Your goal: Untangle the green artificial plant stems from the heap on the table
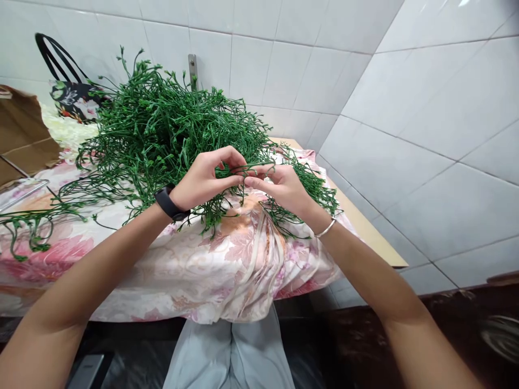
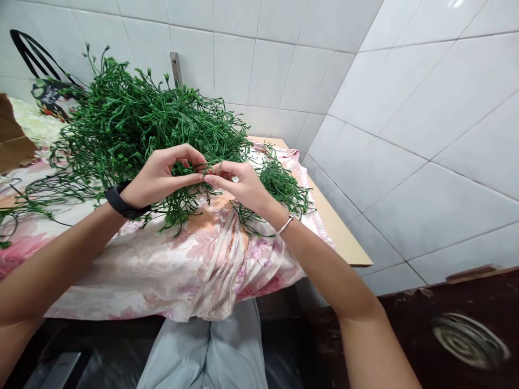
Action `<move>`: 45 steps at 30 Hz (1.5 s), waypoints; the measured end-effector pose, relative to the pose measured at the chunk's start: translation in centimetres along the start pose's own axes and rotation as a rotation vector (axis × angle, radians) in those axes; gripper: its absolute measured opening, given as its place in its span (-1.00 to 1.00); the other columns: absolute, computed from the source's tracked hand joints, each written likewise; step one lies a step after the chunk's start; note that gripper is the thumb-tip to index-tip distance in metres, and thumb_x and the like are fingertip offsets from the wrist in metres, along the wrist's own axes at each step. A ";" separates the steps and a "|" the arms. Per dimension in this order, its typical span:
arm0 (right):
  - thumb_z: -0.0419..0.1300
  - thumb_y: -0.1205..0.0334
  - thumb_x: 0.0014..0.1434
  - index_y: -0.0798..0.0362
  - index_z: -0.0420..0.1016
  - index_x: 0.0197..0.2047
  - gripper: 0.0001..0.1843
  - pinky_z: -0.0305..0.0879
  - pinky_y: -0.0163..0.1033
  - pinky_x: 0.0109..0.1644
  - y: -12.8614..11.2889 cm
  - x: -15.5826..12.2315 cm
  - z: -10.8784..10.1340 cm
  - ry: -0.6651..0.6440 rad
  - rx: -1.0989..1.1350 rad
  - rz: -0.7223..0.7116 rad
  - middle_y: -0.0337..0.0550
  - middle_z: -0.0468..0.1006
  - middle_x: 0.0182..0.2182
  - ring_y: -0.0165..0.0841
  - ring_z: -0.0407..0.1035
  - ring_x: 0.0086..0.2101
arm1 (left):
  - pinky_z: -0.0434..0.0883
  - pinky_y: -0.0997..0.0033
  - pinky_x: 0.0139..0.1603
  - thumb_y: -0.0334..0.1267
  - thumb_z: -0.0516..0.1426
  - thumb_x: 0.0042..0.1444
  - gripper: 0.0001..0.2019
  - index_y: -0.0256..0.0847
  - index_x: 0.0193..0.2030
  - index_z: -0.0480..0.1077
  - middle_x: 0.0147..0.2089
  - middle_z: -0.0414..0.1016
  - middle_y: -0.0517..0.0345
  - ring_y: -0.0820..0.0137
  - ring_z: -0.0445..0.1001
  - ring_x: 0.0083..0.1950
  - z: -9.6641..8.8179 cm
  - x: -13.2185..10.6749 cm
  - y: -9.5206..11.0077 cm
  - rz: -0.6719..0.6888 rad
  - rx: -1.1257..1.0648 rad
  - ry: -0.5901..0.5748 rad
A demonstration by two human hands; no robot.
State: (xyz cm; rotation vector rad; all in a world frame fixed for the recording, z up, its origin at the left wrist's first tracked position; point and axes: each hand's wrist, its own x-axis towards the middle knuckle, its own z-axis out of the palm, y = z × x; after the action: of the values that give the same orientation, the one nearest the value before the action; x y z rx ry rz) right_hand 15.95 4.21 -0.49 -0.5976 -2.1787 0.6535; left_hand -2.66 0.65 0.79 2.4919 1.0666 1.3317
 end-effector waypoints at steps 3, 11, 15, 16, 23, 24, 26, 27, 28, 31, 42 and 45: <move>0.20 0.00 0.02 0.14 0.50 -0.34 -0.66 0.26 -0.32 -0.32 -0.1 -0.1 -0.1 0.045 -0.011 0.005 -0.17 0.52 -0.43 -0.45 0.33 -0.42 | 0.31 0.47 -0.25 -0.26 0.15 0.00 -0.83 -0.29 -0.26 0.36 -0.28 0.47 0.11 0.45 0.39 -0.27 0.1 -0.1 0.1 0.022 0.032 0.015; 0.23 0.18 -0.01 0.17 0.48 -0.49 -0.81 0.27 -0.34 -0.37 -0.7 -0.3 0.3 0.146 -0.050 0.055 -0.22 0.48 -0.56 -0.47 0.32 -0.49 | 0.27 0.34 -0.12 -0.31 0.17 -0.02 -0.87 -0.26 -0.30 0.39 -0.33 0.47 0.15 0.39 0.33 -0.21 1.0 -0.3 0.2 0.065 0.275 0.137; 0.22 0.24 0.00 0.14 0.47 -0.47 -0.87 0.26 -0.34 -0.34 -0.8 -0.2 0.1 0.162 -0.054 0.008 -0.24 0.48 -0.56 -0.48 0.33 -0.48 | 0.28 0.43 -0.23 -0.23 0.20 -0.04 -0.80 -0.28 -0.26 0.41 -0.31 0.48 0.13 0.41 0.36 -0.22 0.5 -0.2 -0.1 0.022 0.117 0.095; 0.21 0.25 0.01 0.13 0.47 -0.46 -0.88 0.26 -0.33 -0.33 -0.8 -0.2 0.0 0.176 -0.053 -0.009 -0.25 0.48 -0.56 -0.48 0.32 -0.48 | 0.28 0.45 -0.26 -0.22 0.20 -0.04 -0.78 -0.27 -0.25 0.41 -0.30 0.48 0.12 0.42 0.37 -0.23 0.3 -0.2 -0.2 0.007 0.083 0.085; 0.23 0.25 -0.05 0.12 0.43 -0.45 -0.89 0.27 -0.31 -0.22 -0.4 0.1 -0.6 0.201 0.173 0.007 -0.23 0.44 -0.43 -0.46 0.32 -0.36 | 0.28 0.43 -0.25 -0.31 0.15 0.00 -0.88 -0.25 -0.29 0.42 -0.32 0.49 0.15 0.43 0.33 -0.23 0.4 -0.1 0.1 0.079 0.166 0.141; 0.23 0.25 -0.06 0.12 0.42 -0.45 -0.89 0.28 -0.32 -0.25 -0.3 0.1 -0.5 0.182 0.247 0.057 -0.24 0.43 -0.45 -0.47 0.32 -0.39 | 0.28 0.43 -0.25 -0.31 0.15 0.01 -0.89 -0.26 -0.30 0.42 -0.33 0.48 0.16 0.43 0.32 -0.24 0.4 -0.1 0.2 0.094 0.180 0.134; 0.21 0.28 -0.07 0.12 0.41 -0.49 -0.91 0.28 -0.35 -0.31 -0.3 0.1 -0.2 0.160 0.359 0.136 -0.28 0.40 -0.51 -0.51 0.29 -0.45 | 0.27 0.44 -0.25 -0.34 0.14 0.00 -0.90 -0.27 -0.31 0.41 -0.36 0.46 0.16 0.43 0.30 -0.26 0.5 -0.1 0.4 0.110 0.198 0.111; 0.20 0.30 -0.08 0.12 0.40 -0.53 -0.92 0.27 -0.37 -0.32 -0.2 0.1 -0.1 0.161 0.393 0.154 -0.29 0.39 -0.53 -0.52 0.28 -0.47 | 0.27 0.43 -0.25 -0.36 0.13 -0.01 -0.90 -0.27 -0.31 0.41 -0.37 0.45 0.17 0.43 0.28 -0.27 0.5 -0.1 0.5 0.116 0.207 0.097; 0.20 0.33 -0.09 0.12 0.39 -0.55 -0.93 0.27 -0.38 -0.33 -0.2 0.1 0.0 0.164 0.417 0.163 -0.30 0.38 -0.54 -0.53 0.27 -0.48 | 0.26 0.43 -0.24 -0.39 0.13 -0.03 -0.91 -0.27 -0.33 0.40 -0.38 0.44 0.18 0.43 0.27 -0.27 0.5 -0.1 0.6 0.120 0.216 0.078; 0.17 0.39 -0.10 0.13 0.40 -0.57 -0.94 0.26 -0.39 -0.30 -0.1 0.2 0.1 0.155 0.475 0.179 -0.30 0.41 -0.54 -0.54 0.30 -0.46 | 0.24 0.42 -0.22 -0.44 0.10 -0.05 -0.91 -0.27 -0.36 0.37 -0.38 0.41 0.20 0.44 0.25 -0.28 0.2 -0.1 0.6 0.120 0.221 0.018; 0.10 0.39 0.01 0.12 0.27 -0.53 -0.89 0.25 -0.38 -0.39 -0.8 0.3 -0.1 0.010 0.668 0.246 -0.28 0.43 -0.59 -0.54 0.32 -0.53 | 0.26 0.46 -0.19 -0.45 0.03 -0.01 -0.94 -0.28 -0.37 0.27 -0.37 0.39 0.22 0.50 0.31 -0.31 -0.2 0.0 1.0 -0.034 -0.088 -0.146; 0.08 0.39 0.04 0.10 0.21 -0.52 -0.86 0.21 -0.39 -0.42 -0.9 0.2 -0.1 -0.013 0.735 0.296 -0.33 0.35 -0.62 -0.57 0.25 -0.57 | 0.26 0.46 -0.17 -0.48 -0.01 0.01 -0.90 -0.26 -0.33 0.25 -0.35 0.39 0.22 0.51 0.33 -0.29 -0.2 0.1 1.0 -0.024 -0.145 -0.168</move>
State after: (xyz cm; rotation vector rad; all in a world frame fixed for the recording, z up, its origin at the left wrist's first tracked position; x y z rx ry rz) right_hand 15.74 3.66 0.19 -0.5082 -1.6864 1.5192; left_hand -2.23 -0.01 1.38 2.4262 0.9262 1.1258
